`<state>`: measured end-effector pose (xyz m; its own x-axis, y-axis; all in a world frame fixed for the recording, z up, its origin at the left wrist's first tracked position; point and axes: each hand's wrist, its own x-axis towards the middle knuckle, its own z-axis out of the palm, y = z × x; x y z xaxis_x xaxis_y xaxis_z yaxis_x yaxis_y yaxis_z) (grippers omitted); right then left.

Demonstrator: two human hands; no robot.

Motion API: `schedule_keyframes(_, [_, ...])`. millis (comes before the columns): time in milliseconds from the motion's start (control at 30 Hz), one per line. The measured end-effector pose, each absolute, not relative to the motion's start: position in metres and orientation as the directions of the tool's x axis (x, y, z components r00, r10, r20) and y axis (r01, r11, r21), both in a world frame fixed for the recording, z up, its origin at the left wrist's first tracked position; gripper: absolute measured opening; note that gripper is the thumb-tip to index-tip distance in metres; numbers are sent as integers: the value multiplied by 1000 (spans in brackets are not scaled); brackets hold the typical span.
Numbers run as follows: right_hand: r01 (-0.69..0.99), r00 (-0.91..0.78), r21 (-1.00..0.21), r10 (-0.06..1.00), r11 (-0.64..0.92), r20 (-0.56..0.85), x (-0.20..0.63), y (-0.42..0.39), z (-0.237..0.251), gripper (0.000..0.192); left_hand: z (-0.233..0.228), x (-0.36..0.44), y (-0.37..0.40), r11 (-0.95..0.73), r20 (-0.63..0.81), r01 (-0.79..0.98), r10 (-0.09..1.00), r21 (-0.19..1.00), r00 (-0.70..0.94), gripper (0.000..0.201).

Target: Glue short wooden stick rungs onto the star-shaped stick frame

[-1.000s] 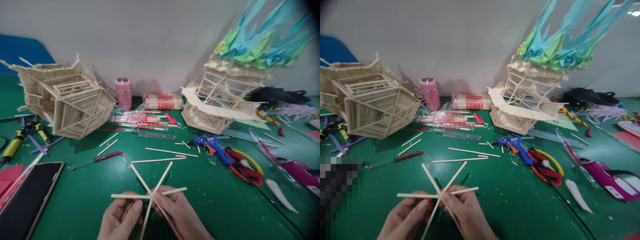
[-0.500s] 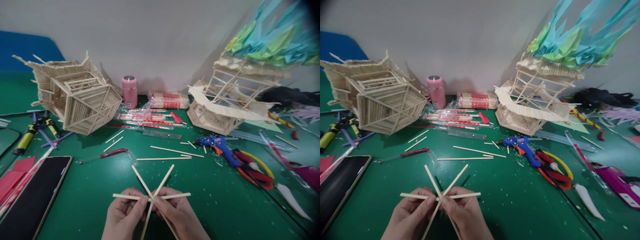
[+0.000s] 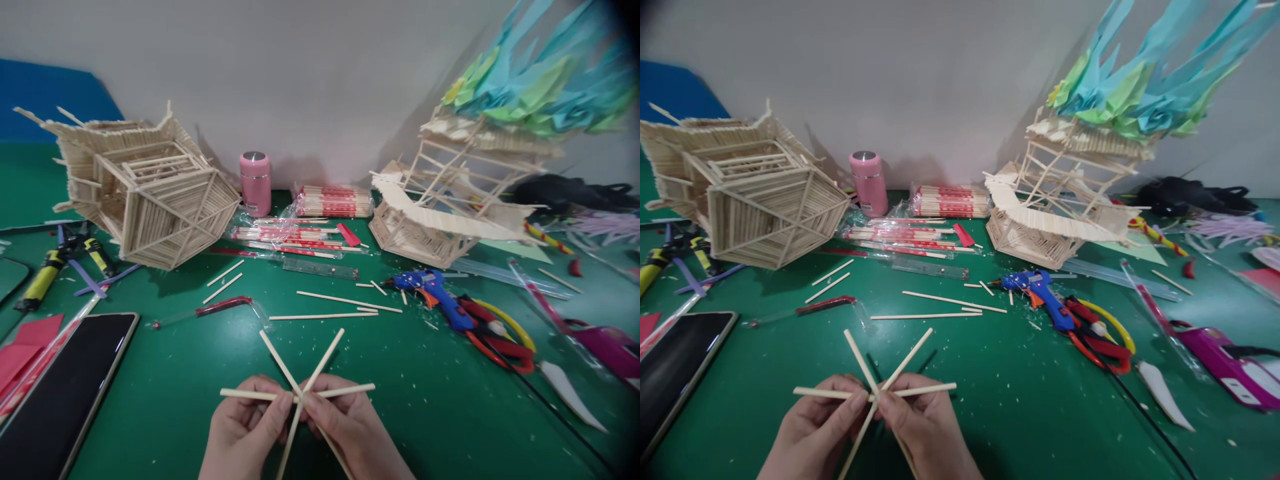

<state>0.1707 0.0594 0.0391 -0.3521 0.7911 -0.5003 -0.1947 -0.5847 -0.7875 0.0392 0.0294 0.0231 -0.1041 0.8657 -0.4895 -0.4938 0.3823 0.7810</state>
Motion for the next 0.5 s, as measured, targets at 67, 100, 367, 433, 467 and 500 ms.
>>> schedule_keyframes(67, [-197, -353, -787, 791, -584, -499, 170, 59, 40, 30, 24, 40, 30, 398, -507, -504, 857, 767, -95, 26])
schedule_keyframes(100, [-202, -356, -786, 791, -585, -498, 170, 59, 40, 30, 24, 40, 30, 407, -518, -514, 851, 755, -86, 27])
schedule_keyframes(367, [-298, -358, -732, 783, -613, -509, 171, 57, 35, 32, 28, 40, 31, 475, -606, -591, 795, 652, -31, 29])
schedule_keyframes(433, [-288, -287, -745, 796, -602, -532, 177, 58, 33, 35, 28, 40, 32, 485, -627, -608, 778, 629, -28, 31])
schedule_keyframes(467, [-283, -244, -755, 806, -591, -539, 181, 59, 32, 35, 29, 40, 32, 483, -631, -612, 775, 627, -35, 31])
schedule_keyframes(500, [-282, -208, -763, 813, -582, -544, 185, 60, 32, 35, 30, 40, 33, 482, -631, -612, 775, 627, -37, 31])
